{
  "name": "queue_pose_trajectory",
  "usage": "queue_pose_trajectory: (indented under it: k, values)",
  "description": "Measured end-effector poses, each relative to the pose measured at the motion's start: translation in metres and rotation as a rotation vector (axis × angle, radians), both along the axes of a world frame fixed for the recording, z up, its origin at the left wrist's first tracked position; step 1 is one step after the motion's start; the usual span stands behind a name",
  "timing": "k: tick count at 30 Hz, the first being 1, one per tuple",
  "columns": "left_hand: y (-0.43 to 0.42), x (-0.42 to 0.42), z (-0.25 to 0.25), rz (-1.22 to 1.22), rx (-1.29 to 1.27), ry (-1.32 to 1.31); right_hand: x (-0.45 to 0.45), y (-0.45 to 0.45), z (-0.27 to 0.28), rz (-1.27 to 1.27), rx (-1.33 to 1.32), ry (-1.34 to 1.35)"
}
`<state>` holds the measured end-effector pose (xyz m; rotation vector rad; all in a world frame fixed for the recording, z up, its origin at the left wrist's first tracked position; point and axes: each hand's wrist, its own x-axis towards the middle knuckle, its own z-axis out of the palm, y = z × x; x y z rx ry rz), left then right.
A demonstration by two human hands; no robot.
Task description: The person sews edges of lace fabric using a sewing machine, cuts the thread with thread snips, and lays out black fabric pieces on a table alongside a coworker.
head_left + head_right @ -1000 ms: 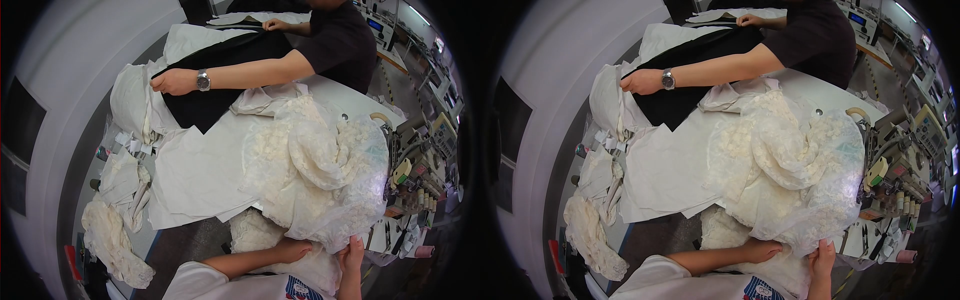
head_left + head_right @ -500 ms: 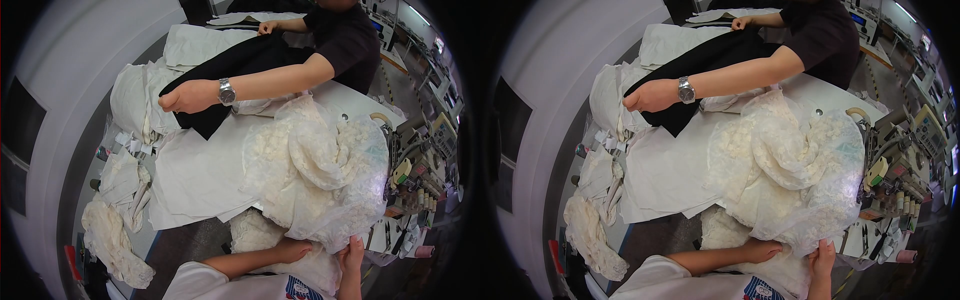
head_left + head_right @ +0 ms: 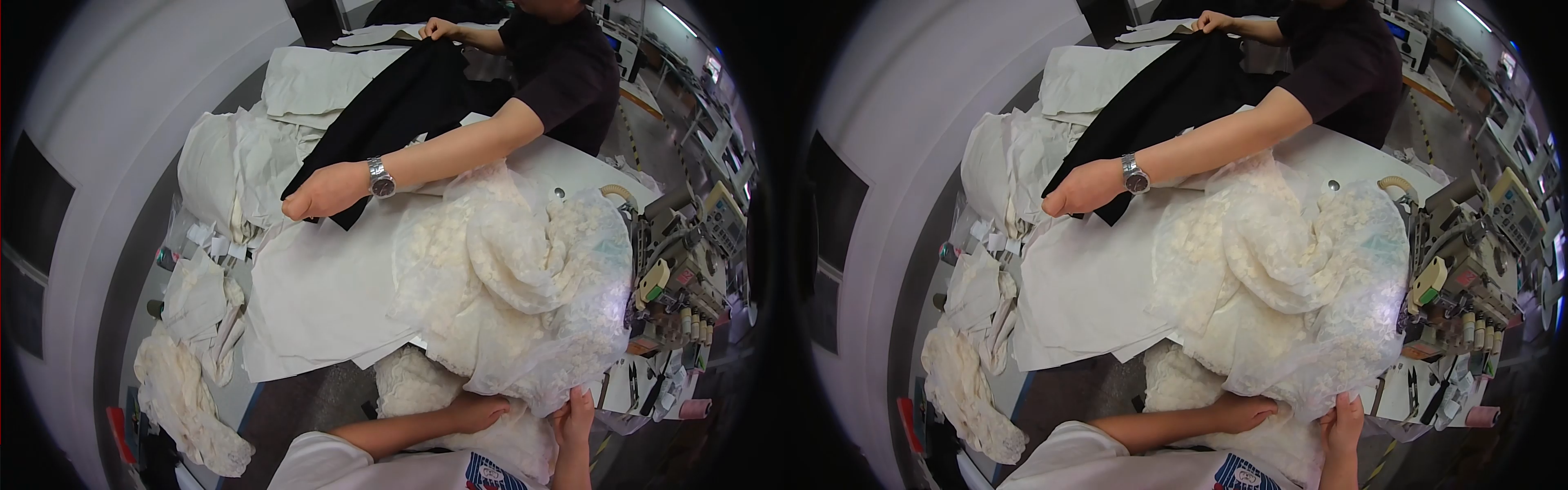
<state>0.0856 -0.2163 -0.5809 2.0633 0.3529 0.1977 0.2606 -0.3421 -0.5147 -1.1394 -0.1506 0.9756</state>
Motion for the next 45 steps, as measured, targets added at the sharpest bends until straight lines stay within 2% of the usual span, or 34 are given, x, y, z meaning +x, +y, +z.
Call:
queue_pose_trajectory:
  k: [15, 31, 45]
  values:
    - [-0.001, 0.001, -0.007, -0.023, 0.034, 0.005, -0.004, 0.003, 0.0, -0.088, -0.083, -0.011]
    - [-0.002, 0.002, -0.004, 0.014, -0.01, -0.018, -0.002, 0.001, -0.002, -0.043, -0.026, -0.013]
    - [-0.002, 0.001, -0.011, -0.009, 0.056, -0.035, -0.002, 0.001, 0.0, -0.037, -0.031, -0.011]
